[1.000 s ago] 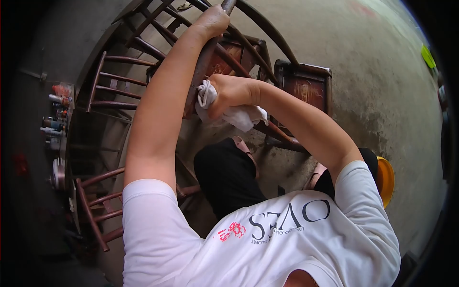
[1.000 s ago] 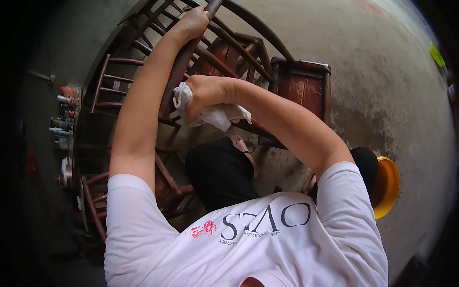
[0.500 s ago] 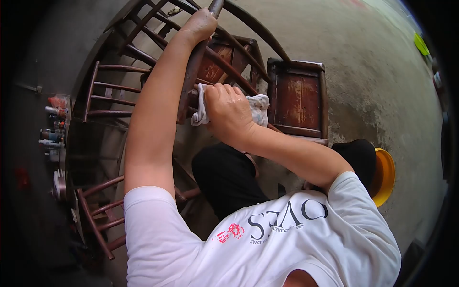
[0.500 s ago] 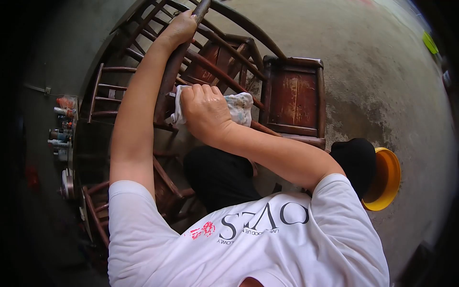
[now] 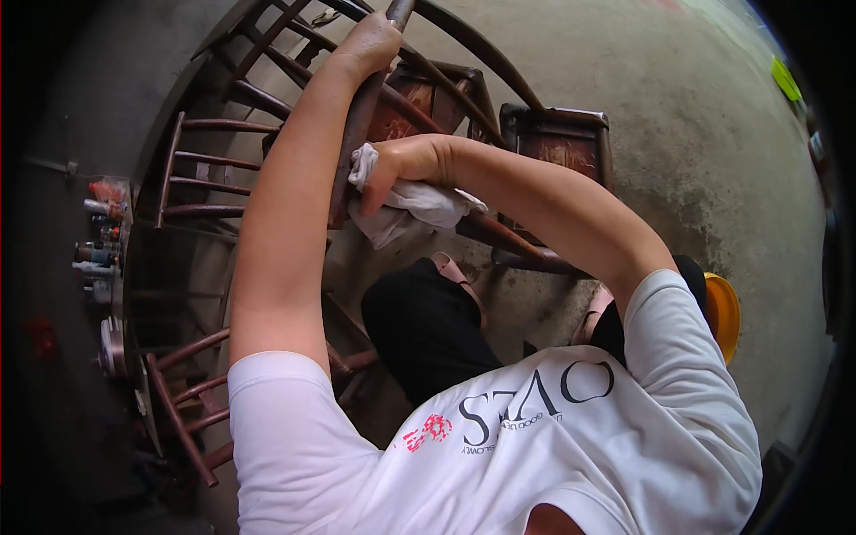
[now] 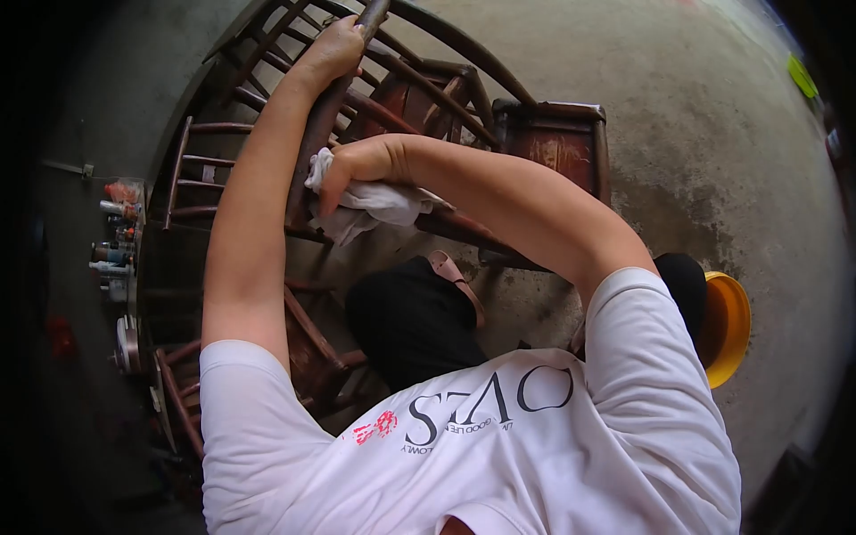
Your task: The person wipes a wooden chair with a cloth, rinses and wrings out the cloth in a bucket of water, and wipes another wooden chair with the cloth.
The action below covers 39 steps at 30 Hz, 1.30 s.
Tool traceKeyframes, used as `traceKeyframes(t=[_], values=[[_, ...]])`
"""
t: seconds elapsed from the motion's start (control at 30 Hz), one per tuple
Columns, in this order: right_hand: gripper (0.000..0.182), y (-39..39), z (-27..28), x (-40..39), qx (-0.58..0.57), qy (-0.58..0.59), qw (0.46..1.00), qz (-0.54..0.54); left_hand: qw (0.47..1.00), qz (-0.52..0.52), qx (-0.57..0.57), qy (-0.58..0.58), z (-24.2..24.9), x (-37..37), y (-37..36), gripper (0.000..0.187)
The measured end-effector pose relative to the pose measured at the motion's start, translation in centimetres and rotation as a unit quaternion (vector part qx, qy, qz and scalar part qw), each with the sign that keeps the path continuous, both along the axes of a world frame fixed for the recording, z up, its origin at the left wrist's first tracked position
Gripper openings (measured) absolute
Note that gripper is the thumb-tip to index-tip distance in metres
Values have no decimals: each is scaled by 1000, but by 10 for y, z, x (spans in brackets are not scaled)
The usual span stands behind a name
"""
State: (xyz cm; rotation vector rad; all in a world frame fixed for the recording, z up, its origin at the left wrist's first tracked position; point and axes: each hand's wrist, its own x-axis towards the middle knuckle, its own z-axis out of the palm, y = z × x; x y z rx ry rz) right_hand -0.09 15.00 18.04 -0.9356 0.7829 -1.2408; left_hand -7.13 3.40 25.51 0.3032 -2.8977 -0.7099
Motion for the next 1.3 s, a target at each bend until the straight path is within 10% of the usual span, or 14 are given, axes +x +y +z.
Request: traceKeyframes(t=[0.07,0.17,0.3,0.43,0.57,0.63,0.73,0.83,0.97,1.03,1.17,1.3], values=[[31,7,7,11,-41,200,969,-136,1000,-6,4,9,-2,-1,-3,33],[39,35,21,46,6,503,768,-396,999,-19,-20,21,7,8,10,32],[60,42,-23,61,-128,583,573,-562,1000,0,-7,-29,7,4,12,33],[57,72,-47,69,-81,550,594,-581,998,-50,42,17,4,9,5,31],[39,86,-50,37,1,453,782,-427,999,-35,29,0,1,-1,1,31],[29,80,-48,11,33,202,964,-170,999,-32,20,-1,2,0,3,31],[30,63,-55,-9,40,24,999,27,1000,-19,7,-2,6,1,10,32],[30,60,-55,-8,32,43,999,7,1000,-7,4,2,4,2,12,32],[31,78,-51,22,10,237,952,-195,1000,-21,1,1,2,-3,3,32],[40,85,-46,50,31,470,766,-437,999,-27,18,-3,2,-2,1,32],[59,75,-64,73,-64,565,554,-609,998,-44,55,-1,3,3,3,31],[54,68,-53,74,-43,584,533,-611,999,-36,26,-6,8,5,10,32]])
